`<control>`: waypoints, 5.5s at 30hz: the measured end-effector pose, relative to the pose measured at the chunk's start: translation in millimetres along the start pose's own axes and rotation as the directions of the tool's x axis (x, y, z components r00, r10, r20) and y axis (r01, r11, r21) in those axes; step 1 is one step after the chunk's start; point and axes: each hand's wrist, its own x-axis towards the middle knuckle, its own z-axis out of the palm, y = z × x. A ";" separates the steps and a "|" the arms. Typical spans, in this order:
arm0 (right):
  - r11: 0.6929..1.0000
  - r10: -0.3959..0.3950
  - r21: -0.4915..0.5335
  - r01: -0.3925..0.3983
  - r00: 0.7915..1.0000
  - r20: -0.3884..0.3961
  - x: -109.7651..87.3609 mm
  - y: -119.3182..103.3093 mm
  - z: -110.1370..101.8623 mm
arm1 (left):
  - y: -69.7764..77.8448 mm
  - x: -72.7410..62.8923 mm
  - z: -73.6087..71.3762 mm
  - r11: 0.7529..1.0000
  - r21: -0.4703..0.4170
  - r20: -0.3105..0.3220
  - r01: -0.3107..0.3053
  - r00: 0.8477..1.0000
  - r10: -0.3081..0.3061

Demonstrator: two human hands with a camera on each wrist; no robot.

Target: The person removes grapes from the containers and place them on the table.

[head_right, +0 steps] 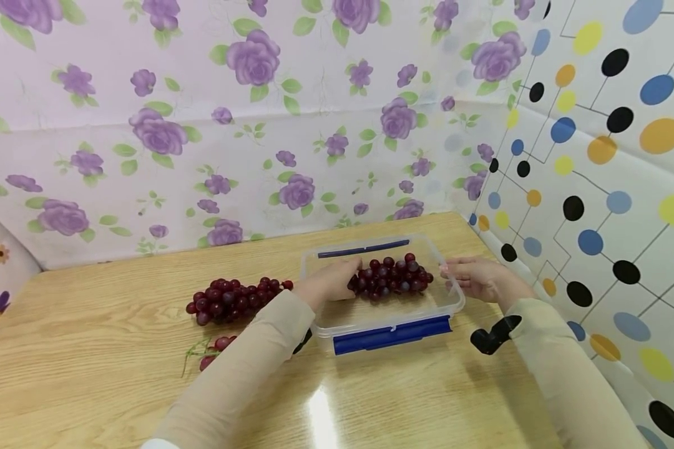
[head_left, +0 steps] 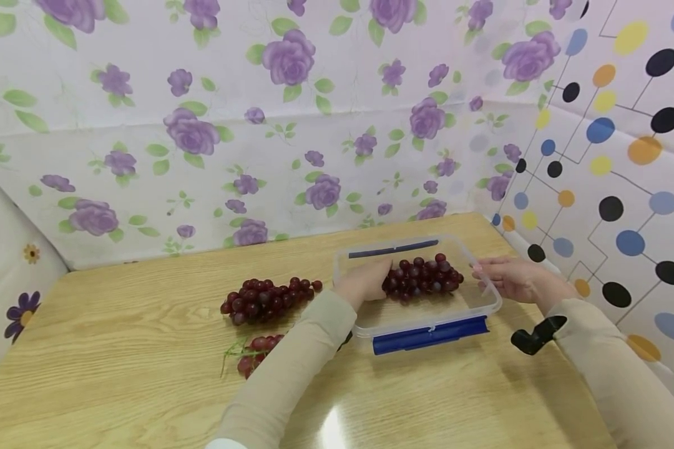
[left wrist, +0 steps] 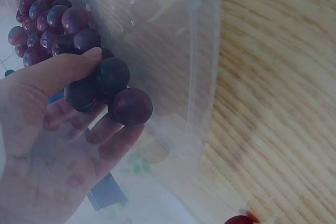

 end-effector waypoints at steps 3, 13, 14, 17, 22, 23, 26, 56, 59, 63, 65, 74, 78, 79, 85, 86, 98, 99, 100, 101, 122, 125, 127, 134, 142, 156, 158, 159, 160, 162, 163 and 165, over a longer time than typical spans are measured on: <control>1.000 -0.006 0.010 0.006 1.000 0.007 -0.2 1.5 -0.9 | 0.9 -0.7 0.7 1.000 -0.001 -0.004 0.012 1.000 -0.012; 0.999 -0.017 0.030 0.017 1.000 0.006 -1.7 2.6 -0.9 | 2.6 -1.9 -2.1 0.995 -0.086 -0.006 0.059 0.998 -0.059; 0.999 -0.018 0.034 0.018 1.000 0.006 -1.9 2.5 -0.7 | 2.7 -2.0 -2.3 0.994 -0.088 -0.005 0.062 0.998 -0.063; 0.999 -0.018 0.044 0.018 1.000 0.007 -2.6 2.2 0.1 | 2.7 -1.8 -2.3 0.995 -0.078 -0.001 0.065 0.998 -0.065; 0.999 -0.013 0.046 0.013 1.000 -0.004 -2.1 1.9 1.2 | 1.7 -0.5 -1.1 0.998 -0.024 0.003 0.054 0.999 -0.054; 0.999 -0.012 0.043 0.012 1.000 -0.008 -1.9 1.8 1.5 | 1.6 -0.5 -1.0 0.998 -0.015 0.005 0.053 0.999 -0.053; 0.999 -0.009 0.032 0.009 1.000 -0.016 -1.3 1.5 2.4 | 1.3 -1.0 -0.5 0.999 -0.010 0.001 0.051 0.999 -0.051; 0.999 -0.018 0.045 0.020 0.999 -0.027 -1.9 4.2 0.8 | 2.7 2.6 -2.0 0.987 -0.160 -0.110 0.013 0.993 -0.031; 0.999 -0.020 0.047 0.021 0.999 -0.026 -1.4 3.9 0.7 | 4.0 0.3 -3.9 0.986 -0.164 -0.127 0.002 0.992 -0.023; 0.999 -0.024 0.020 0.024 0.999 -0.025 -1.0 2.9 0.4 | 3.5 0.6 -5.2 0.987 -0.157 -0.145 -0.038 0.989 0.015; 1.000 -0.024 0.002 0.024 0.999 -0.024 -1.2 2.2 0.6 | 2.2 1.0 -4.9 0.983 -0.172 -0.153 -0.064 0.988 0.037; 1.000 -0.010 -0.022 0.009 1.000 -0.020 -0.7 0.7 1.7 | -0.2 -1.4 -3.1 0.958 -0.267 -0.160 -0.100 0.985 0.058; 1.000 -0.010 -0.018 0.010 1.000 -0.016 -0.7 1.3 2.4 | -0.4 -4.0 -4.7 0.960 -0.261 -0.168 -0.100 0.984 0.056; 1.000 -0.011 -0.017 0.011 1.000 -0.015 -0.7 1.3 2.8 | -0.6 -4.6 -5.5 0.961 -0.257 -0.176 -0.103 0.983 0.059; 1.000 -0.016 -0.010 0.016 1.000 -0.001 -1.5 0.5 4.0 | -0.8 -6.8 -10.6 0.966 -0.226 -0.205 -0.126 0.976 0.079; 1.000 -0.017 -0.010 0.017 1.000 0.002 -1.6 0.3 3.8 | -0.5 -6.9 -11.4 0.966 -0.225 -0.206 -0.127 0.975 0.080; 0.998 -0.030 -0.062 0.030 0.999 0.015 0.1 -0.1 1.1 | 3.4 -13.2 -18.5 0.947 -0.302 -0.206 -0.107 0.978 0.045; 0.997 -0.031 -0.064 0.033 0.999 0.018 0.3 -0.1 1.0 | 3.3 -13.6 -18.4 0.946 -0.306 -0.206 -0.106 0.978 0.043; 0.997 -0.034 -0.067 0.035 0.999 0.021 0.4 0.0 0.8 | 3.0 -13.7 -18.1 0.945 -0.310 -0.208 -0.106 0.977 0.042; 0.997 -0.033 -0.064 0.034 0.999 0.019 0.4 -0.1 1.1 | 2.7 -13.8 -17.7 0.943 -0.317 -0.208 -0.106 0.977 0.039; 0.996 -0.029 -0.080 0.030 0.999 0.015 0.3 -2.7 4.2 | 7.9 -26.2 -9.8 0.873 -0.449 -0.340 -0.191 0.940 0.031; 0.997 -0.029 -0.068 0.031 0.999 0.018 0.0 -1.9 3.9 | 8.9 -27.2 -7.9 0.869 -0.453 -0.361 -0.197 0.932 0.023; 0.998 -0.029 -0.063 0.030 0.999 0.020 -0.3 -1.2 3.5 | 10.1 -28.4 -7.4 0.857 -0.476 -0.365 -0.197 0.931 0.011; 0.997 -0.028 -0.069 0.031 0.999 0.035 -1.8 -1.6 3.0 | 12.3 -32.8 -7.2 0.824 -0.523 -0.380 -0.216 0.925 0.001; 0.996 -0.019 -0.089 0.021 1.000 0.022 1.5 -1.6 2.5 | 12.8 -39.4 -9.2 0.855 -0.482 -0.407 -0.192 0.913 -0.025; 0.995 -0.017 -0.102 0.018 1.000 0.006 2.1 0.3 4.6 | 7.2 -53.8 -15.0 0.826 -0.523 -0.417 -0.211 0.908 -0.032; 0.995 -0.017 -0.095 0.017 1.000 0.005 2.0 0.3 4.9 | 6.1 -55.6 -15.6 0.811 -0.543 -0.413 -0.219 0.910 -0.031; 0.995 -0.018 -0.095 0.019 1.000 0.006 1.8 0.1 5.3 | 5.4 -56.3 -15.7 0.799 -0.559 -0.410 -0.223 0.911 -0.032; 0.995 -0.019 -0.096 0.019 1.000 0.003 1.9 0.2 5.2 | 4.8 -56.9 -15.8 0.788 -0.571 -0.409 -0.229 0.912 -0.031; 0.994 -0.021 -0.103 0.021 1.000 0.000 2.1 0.3 5.2 | 3.2 -57.9 -15.7 0.769 -0.592 -0.410 -0.242 0.912 -0.028; 0.994 -0.024 -0.108 0.024 1.000 0.001 2.0 0.5 5.0 | 2.6 -58.3 -15.6 0.761 -0.598 -0.414 -0.251 0.910 -0.025; 0.993 -0.027 -0.113 0.027 1.000 0.003 2.0 1.0 4.5 | 1.4 -59.0 -15.5 0.754 -0.601 -0.425 -0.264 0.905 -0.022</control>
